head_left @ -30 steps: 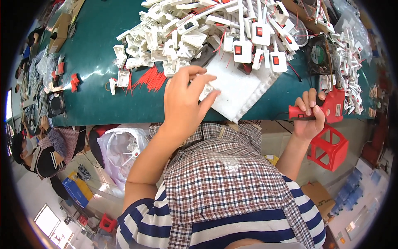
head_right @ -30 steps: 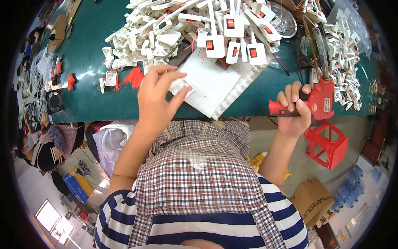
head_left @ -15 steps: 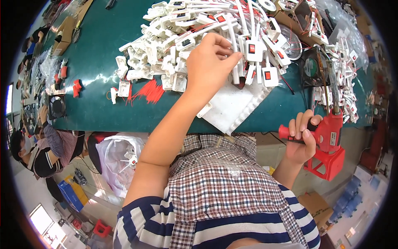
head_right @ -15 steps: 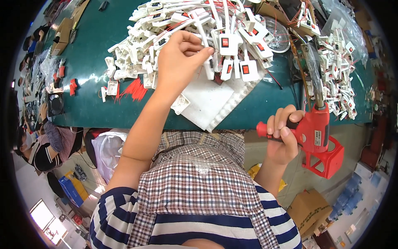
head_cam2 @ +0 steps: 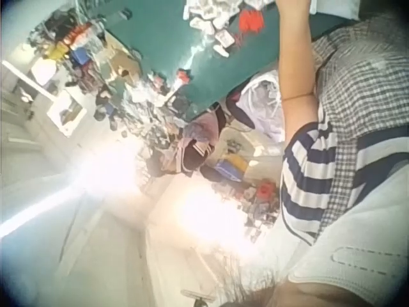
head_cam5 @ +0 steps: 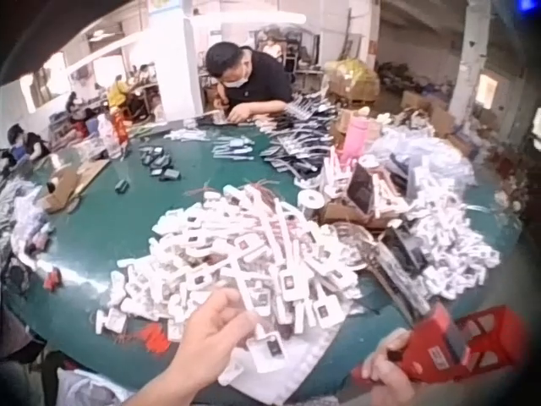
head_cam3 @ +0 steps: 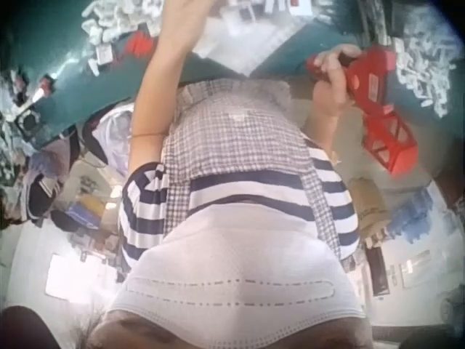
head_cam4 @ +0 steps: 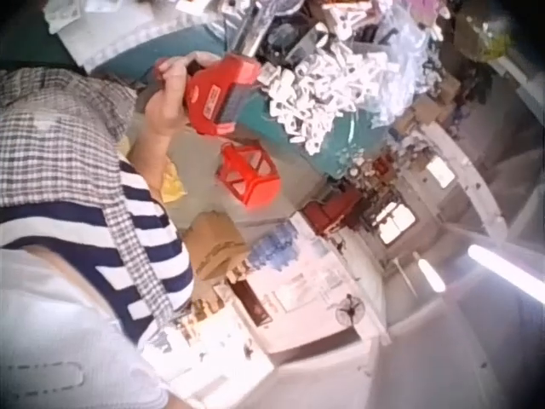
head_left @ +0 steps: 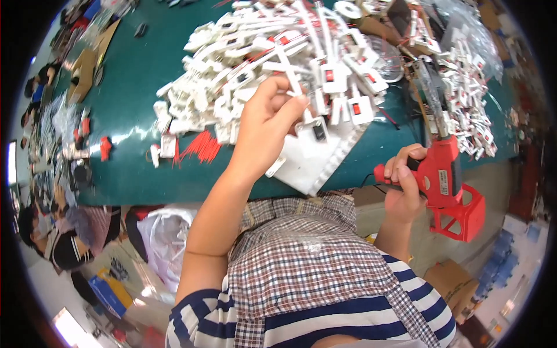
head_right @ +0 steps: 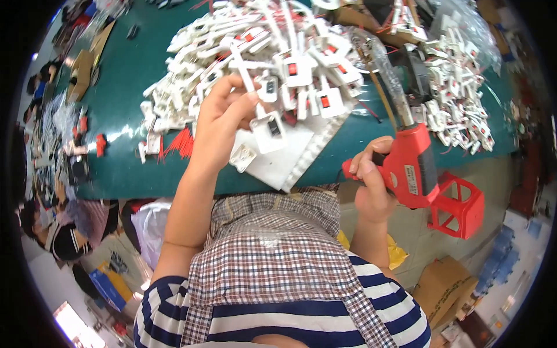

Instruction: The person solders wires onto small electrical switches using a soldering iron and soldering wire.

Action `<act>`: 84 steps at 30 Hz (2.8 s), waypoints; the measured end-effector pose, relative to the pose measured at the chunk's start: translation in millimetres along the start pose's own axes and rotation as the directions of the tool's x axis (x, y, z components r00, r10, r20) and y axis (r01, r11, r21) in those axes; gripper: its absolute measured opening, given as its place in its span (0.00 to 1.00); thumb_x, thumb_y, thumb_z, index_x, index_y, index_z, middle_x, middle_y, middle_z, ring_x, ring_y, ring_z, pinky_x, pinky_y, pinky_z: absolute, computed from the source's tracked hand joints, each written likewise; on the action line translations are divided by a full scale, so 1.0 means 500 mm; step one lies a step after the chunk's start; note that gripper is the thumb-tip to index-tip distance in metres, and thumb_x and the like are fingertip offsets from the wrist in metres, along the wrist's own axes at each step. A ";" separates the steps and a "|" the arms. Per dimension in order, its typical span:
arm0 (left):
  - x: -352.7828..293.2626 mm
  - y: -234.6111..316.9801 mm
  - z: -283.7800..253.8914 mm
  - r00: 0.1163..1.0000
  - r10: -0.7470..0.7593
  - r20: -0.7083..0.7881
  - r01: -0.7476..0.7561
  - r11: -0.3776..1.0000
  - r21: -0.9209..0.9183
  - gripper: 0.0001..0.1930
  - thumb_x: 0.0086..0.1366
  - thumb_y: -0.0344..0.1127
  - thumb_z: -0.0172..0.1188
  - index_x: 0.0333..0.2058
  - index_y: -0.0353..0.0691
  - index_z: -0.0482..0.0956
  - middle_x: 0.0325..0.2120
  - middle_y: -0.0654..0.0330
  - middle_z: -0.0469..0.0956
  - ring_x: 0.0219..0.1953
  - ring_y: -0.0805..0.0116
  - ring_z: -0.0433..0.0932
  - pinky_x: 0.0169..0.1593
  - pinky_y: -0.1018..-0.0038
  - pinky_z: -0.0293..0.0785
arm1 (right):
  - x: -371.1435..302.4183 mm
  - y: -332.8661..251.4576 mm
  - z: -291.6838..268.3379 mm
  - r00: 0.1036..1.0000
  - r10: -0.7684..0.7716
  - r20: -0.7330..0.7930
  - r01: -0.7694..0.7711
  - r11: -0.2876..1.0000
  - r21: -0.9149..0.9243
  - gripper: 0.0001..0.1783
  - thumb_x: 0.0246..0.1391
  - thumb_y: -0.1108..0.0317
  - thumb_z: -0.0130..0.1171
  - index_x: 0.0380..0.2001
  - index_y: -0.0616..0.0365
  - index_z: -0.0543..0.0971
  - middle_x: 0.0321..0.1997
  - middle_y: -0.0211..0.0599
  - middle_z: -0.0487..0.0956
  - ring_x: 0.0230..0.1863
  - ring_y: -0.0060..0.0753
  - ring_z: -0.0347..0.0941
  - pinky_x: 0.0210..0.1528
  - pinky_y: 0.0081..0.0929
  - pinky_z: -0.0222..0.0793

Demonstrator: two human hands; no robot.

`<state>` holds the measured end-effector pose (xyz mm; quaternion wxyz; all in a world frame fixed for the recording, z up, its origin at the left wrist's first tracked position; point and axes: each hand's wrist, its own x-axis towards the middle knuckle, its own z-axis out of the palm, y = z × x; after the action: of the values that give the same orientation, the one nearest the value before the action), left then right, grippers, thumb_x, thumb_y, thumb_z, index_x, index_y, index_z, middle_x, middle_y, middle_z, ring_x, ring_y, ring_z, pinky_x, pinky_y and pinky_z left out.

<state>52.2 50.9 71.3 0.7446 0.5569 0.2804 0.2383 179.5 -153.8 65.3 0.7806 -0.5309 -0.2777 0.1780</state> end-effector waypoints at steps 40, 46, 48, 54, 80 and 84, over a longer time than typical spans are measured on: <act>0.207 0.041 0.047 0.916 0.401 0.035 -0.092 0.125 0.988 0.19 0.53 0.50 0.63 0.19 0.39 0.82 0.17 0.53 0.78 0.23 0.53 0.79 0.29 0.62 0.73 | -0.003 -0.033 -0.079 0.985 -0.056 -0.163 0.073 0.992 0.104 0.16 0.48 0.80 0.49 0.43 0.61 0.70 0.29 0.33 0.66 0.24 0.19 0.59 0.29 0.20 0.61; 0.177 0.024 0.045 0.815 0.576 -0.068 -0.180 0.362 0.914 0.13 0.54 0.44 0.63 0.23 0.39 0.82 0.19 0.58 0.79 0.23 0.58 0.79 0.29 0.66 0.73 | -0.027 -0.042 -0.060 0.980 -0.056 -0.190 0.065 0.997 0.037 0.16 0.48 0.80 0.49 0.43 0.61 0.69 0.28 0.34 0.66 0.25 0.19 0.59 0.30 0.20 0.61; 0.148 0.038 0.043 0.764 0.629 -0.144 -0.241 0.485 0.841 0.11 0.55 0.41 0.66 0.27 0.38 0.81 0.20 0.60 0.80 0.22 0.65 0.79 0.27 0.71 0.72 | -0.030 -0.044 -0.058 0.981 -0.051 -0.190 0.059 0.997 0.041 0.16 0.48 0.80 0.49 0.43 0.61 0.69 0.28 0.34 0.66 0.25 0.19 0.59 0.30 0.20 0.61; 0.050 0.037 -0.016 0.907 0.343 -0.244 -0.153 0.808 0.569 0.13 0.56 0.39 0.67 0.27 0.33 0.80 0.19 0.59 0.81 0.21 0.75 0.78 0.27 0.79 0.72 | -0.022 -0.034 -0.041 0.992 -0.043 -0.121 0.050 0.997 0.053 0.16 0.48 0.80 0.49 0.43 0.60 0.70 0.29 0.33 0.66 0.25 0.19 0.59 0.31 0.21 0.61; -0.049 -0.103 -0.062 0.951 0.218 -0.218 0.064 0.550 0.833 0.14 0.55 0.41 0.67 0.22 0.35 0.80 0.15 0.60 0.79 0.17 0.71 0.78 0.24 0.77 0.71 | -0.079 0.188 0.089 0.907 -0.189 0.376 0.408 0.610 -0.679 0.39 0.34 0.76 0.74 0.50 0.64 0.63 0.38 0.43 0.75 0.38 0.41 0.72 0.32 0.28 0.74; -0.055 -0.114 -0.062 0.937 0.270 -0.219 0.040 0.542 0.840 0.14 0.54 0.42 0.68 0.22 0.36 0.80 0.14 0.61 0.78 0.16 0.72 0.77 0.23 0.77 0.70 | -0.085 0.201 0.090 0.932 -0.182 0.315 0.354 0.655 -0.668 0.34 0.34 0.72 0.74 0.47 0.62 0.68 0.39 0.45 0.72 0.38 0.46 0.72 0.33 0.34 0.71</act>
<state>13.5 39.1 13.9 0.3165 0.8131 0.4395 0.2136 119.9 -108.0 -25.8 0.4946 -0.7213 -0.4848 -0.0041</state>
